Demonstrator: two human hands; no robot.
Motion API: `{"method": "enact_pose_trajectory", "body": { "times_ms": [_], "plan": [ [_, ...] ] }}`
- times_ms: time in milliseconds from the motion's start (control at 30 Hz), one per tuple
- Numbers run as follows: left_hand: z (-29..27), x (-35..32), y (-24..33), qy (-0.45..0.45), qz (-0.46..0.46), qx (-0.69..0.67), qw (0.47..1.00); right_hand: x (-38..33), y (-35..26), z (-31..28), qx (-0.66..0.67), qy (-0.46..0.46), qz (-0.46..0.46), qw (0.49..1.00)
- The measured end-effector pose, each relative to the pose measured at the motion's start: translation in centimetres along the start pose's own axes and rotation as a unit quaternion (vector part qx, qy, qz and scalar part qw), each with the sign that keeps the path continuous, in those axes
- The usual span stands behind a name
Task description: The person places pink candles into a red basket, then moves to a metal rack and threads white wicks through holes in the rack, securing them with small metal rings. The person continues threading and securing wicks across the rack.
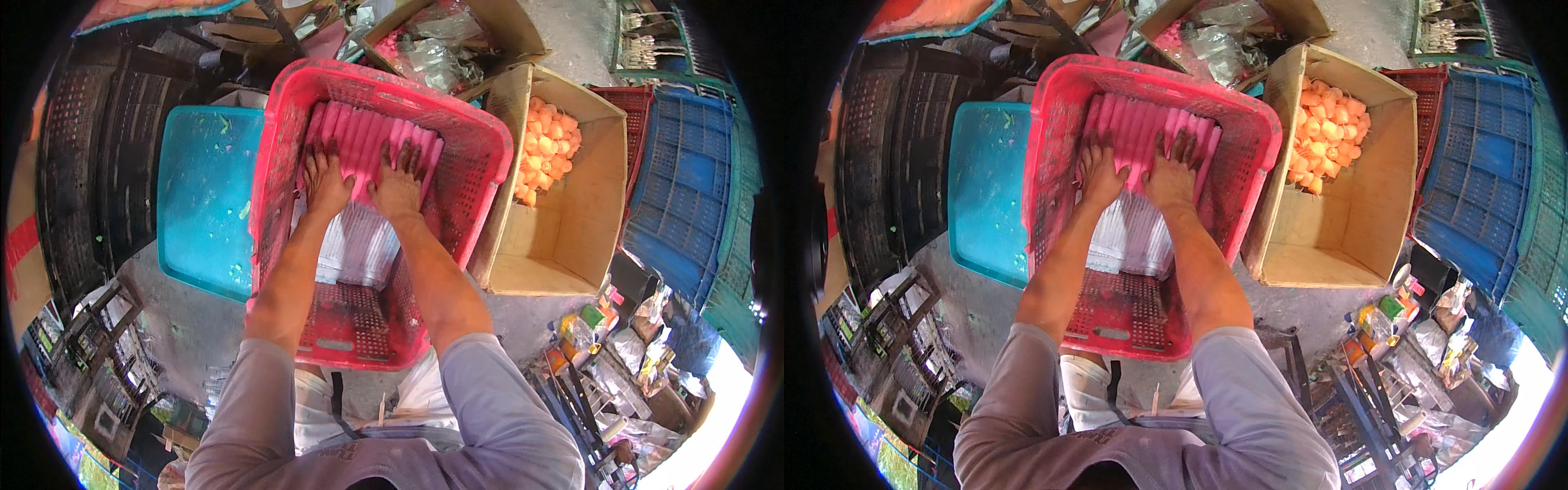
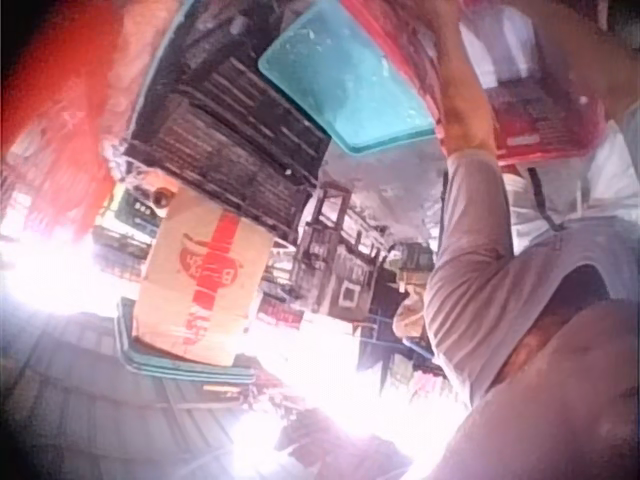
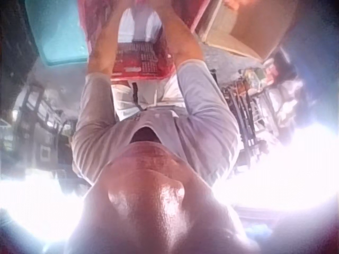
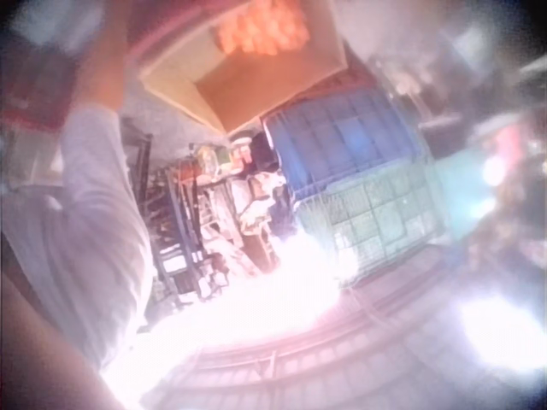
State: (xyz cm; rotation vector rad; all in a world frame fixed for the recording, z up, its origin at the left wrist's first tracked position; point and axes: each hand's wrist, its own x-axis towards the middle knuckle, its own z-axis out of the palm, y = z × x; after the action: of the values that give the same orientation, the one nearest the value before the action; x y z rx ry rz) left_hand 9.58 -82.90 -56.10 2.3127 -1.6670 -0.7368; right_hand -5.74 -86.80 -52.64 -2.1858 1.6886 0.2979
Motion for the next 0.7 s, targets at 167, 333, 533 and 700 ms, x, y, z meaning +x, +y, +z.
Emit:
{"method": "enact_pose_trajectory", "body": {
  "times_ms": [167,333,533,700],
  "plan": [
    [-2.1,0.0,-1.4,0.018,0.000,-0.035,0.999,0.3,-1.0,-1.6,0.027,0.029,-0.022,0.999],
    [-5.0,-9.0,-0.7,-0.016,-0.019,-0.209,0.978,-5.4,-0.4,-5.1,0.219,-0.074,0.004,0.973],
    [-13.4,-24.8,4.6,-0.081,-0.080,-0.418,0.902,-19.9,-4.7,-9.8,0.311,-0.062,-0.123,0.940],
    [-21.7,-32.7,4.5,-0.004,0.029,-0.324,0.945,-29.0,-8.3,-21.1,0.332,-0.101,-0.224,0.911]
  ]
}}
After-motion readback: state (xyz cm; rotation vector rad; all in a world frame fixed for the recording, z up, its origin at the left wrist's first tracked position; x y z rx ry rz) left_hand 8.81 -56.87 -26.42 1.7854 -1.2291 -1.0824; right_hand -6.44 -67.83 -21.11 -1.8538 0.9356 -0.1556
